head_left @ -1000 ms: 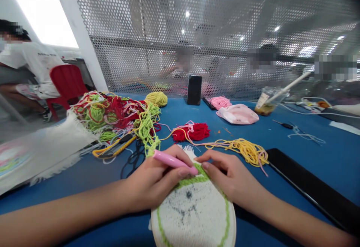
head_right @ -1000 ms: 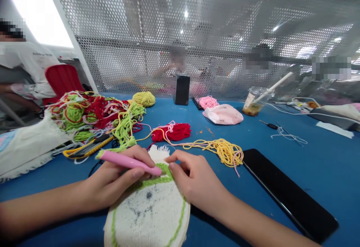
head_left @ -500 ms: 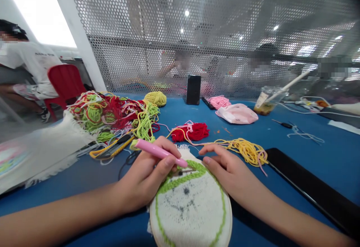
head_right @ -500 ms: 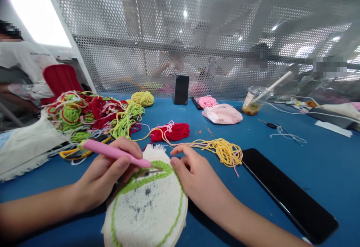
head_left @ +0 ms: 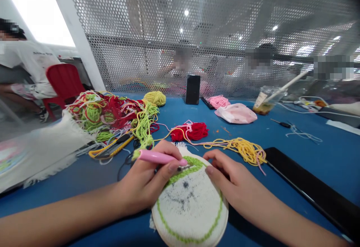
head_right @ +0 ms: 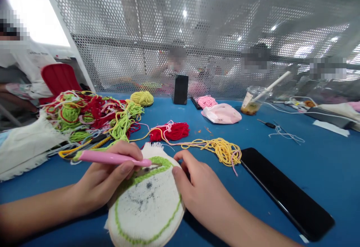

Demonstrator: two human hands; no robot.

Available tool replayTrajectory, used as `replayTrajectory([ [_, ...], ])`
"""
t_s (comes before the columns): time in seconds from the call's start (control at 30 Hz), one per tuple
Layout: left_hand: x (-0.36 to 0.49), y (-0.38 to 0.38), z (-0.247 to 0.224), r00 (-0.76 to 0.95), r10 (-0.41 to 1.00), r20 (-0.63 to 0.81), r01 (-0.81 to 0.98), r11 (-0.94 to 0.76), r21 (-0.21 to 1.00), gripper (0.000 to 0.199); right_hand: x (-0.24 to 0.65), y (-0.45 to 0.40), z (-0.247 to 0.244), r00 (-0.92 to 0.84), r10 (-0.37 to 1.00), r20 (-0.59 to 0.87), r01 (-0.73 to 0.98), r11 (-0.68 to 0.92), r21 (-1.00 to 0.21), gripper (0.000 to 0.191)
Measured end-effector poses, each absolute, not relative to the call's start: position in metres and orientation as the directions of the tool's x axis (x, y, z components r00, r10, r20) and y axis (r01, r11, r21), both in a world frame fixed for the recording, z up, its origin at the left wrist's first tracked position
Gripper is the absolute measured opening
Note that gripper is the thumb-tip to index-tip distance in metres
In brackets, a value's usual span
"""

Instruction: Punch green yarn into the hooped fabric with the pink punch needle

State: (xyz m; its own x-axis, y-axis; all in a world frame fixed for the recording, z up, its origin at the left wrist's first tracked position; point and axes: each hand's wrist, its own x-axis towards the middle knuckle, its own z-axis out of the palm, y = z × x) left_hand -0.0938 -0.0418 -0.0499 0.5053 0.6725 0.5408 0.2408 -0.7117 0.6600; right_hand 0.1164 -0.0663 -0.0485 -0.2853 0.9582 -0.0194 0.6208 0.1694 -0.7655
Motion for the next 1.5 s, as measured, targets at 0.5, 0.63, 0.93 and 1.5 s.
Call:
replayTrajectory([
  [0.5, -0.098, -0.042, -0.06, 0.46, 0.748, 0.478, 0.159, -0.599, 0.785, 0.022, 0.115, -0.062, -0.056, -0.231, 0.972, 0.05, 0.493, 0.161, -0.855, 0.021],
  [0.63, -0.097, -0.042, -0.057, 0.482, 0.729, 0.485, 0.186, -0.627, 0.757, 0.021, 0.114, -0.061, -0.056, -0.248, 0.968, 0.031, 0.454, 0.144, -0.879, 0.022],
  [0.93, -0.092, -0.04, -0.053, 0.573, 0.596, 0.563, 0.163, -0.756, 0.634, 0.021, 0.114, -0.066, -0.053, -0.247, 0.967, 0.064, 0.429, 0.168, -0.888, 0.019],
  [1.5, -0.091, -0.041, -0.049, 0.393, 0.82, 0.416, 0.221, -0.523, 0.823, 0.017, 0.11, -0.063, -0.059, -0.191, 0.979, 0.074, 0.418, 0.15, -0.896, 0.02],
])
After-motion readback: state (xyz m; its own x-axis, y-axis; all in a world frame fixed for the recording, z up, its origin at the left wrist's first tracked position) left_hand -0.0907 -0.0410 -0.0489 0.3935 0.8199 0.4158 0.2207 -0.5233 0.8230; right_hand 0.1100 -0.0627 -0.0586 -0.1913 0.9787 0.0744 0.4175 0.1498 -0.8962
